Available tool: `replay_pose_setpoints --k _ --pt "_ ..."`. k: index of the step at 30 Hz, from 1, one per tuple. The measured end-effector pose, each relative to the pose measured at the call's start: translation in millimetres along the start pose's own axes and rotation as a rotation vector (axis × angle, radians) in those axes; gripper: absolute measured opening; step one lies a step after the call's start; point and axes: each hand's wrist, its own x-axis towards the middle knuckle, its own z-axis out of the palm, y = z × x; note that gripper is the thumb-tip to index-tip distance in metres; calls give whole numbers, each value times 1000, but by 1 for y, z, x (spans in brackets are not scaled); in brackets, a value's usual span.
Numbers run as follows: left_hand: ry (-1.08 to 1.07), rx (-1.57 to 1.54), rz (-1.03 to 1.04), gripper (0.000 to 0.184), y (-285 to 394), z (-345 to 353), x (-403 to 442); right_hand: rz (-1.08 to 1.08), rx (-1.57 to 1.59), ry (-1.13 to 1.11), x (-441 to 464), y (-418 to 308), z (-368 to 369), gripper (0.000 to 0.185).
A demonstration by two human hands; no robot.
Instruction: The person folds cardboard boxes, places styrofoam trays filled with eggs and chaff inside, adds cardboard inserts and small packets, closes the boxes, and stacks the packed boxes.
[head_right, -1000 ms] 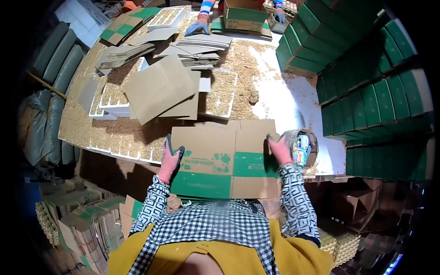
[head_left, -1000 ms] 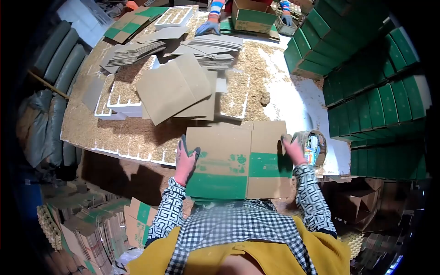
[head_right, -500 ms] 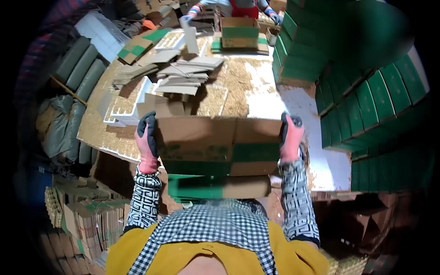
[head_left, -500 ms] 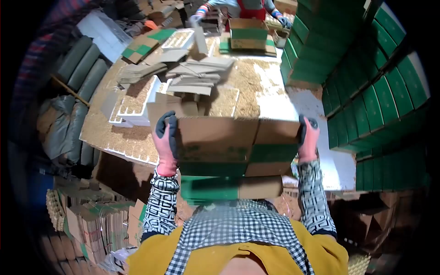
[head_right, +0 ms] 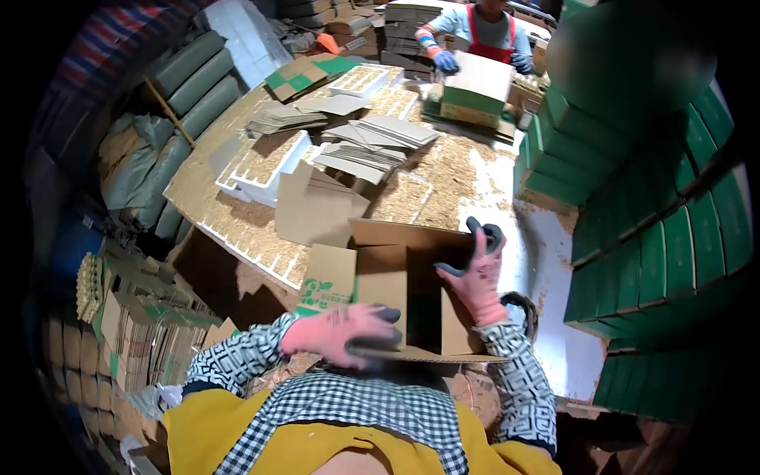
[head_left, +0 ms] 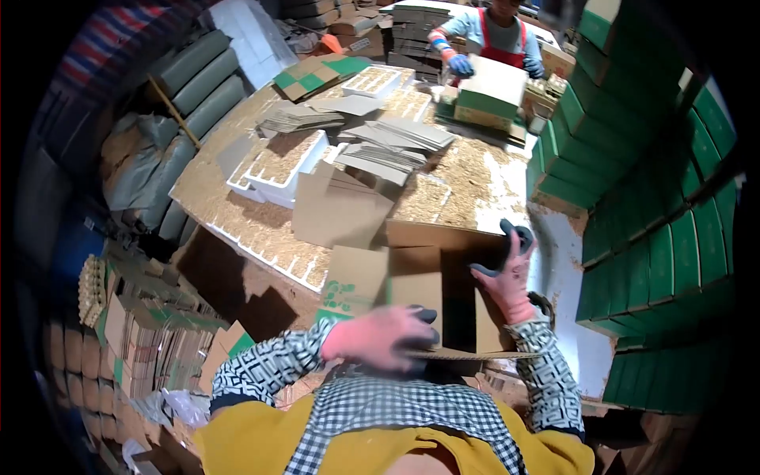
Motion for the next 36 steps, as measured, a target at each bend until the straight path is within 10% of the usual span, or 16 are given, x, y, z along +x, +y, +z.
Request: replay_pose_setpoints --k 4,6,8,12,15,19,20,21,23,26,27,30,32,36 --pt "920 425 -374 79 -79 -14 -29 244 354 -276 -49 7 -40 79" --pt "830 -232 -462 82 -118 -10 -45 -285 112 -749 -58 -52 -63 80" --pt "488 -842 -474 85 -136 -12 -52 -418 -206 -640 -111 -26 -41 83" --pt "463 -766 -111 63 -118 -19 -71 -24 -53 -367 -60 -20 -51 71" --pt "419 -564 -177 74 -85 -57 -65 716 940 -224 -91 87 -30 52" --pt "621 -381 -491 84 -99 -27 -11 606 788 -365 -209 215 51 32" --pt "632 -475 -551 83 -130 -4 1 414 637 -420 -168 174 55 32" --pt "677 -388 -527 79 -135 11 5 703 378 -517 -94 90 -7 32" --pt "756 -254 -511 71 -118 28 5 1066 1010 88 -33 15 -31 37" --pt "1030 -508 -291 57 -157 25 -22 384 -20 -255 -34 -4 -4 58" --pt "1242 -498 -542 42 -144 -15 -40 376 -261 -200 -27 -19 3 61" --pt "1860 -725 -401 60 -302 -65 -126 427 -180 -216 -26 2 10 57" --pt "1861 -1159 -643 70 -361 -117 -161 415 -287 -227 -21 -6 14 58" --pt "1861 -1004 -540 57 -441 -183 -136 415 -428 -216 -24 -4 18 58"
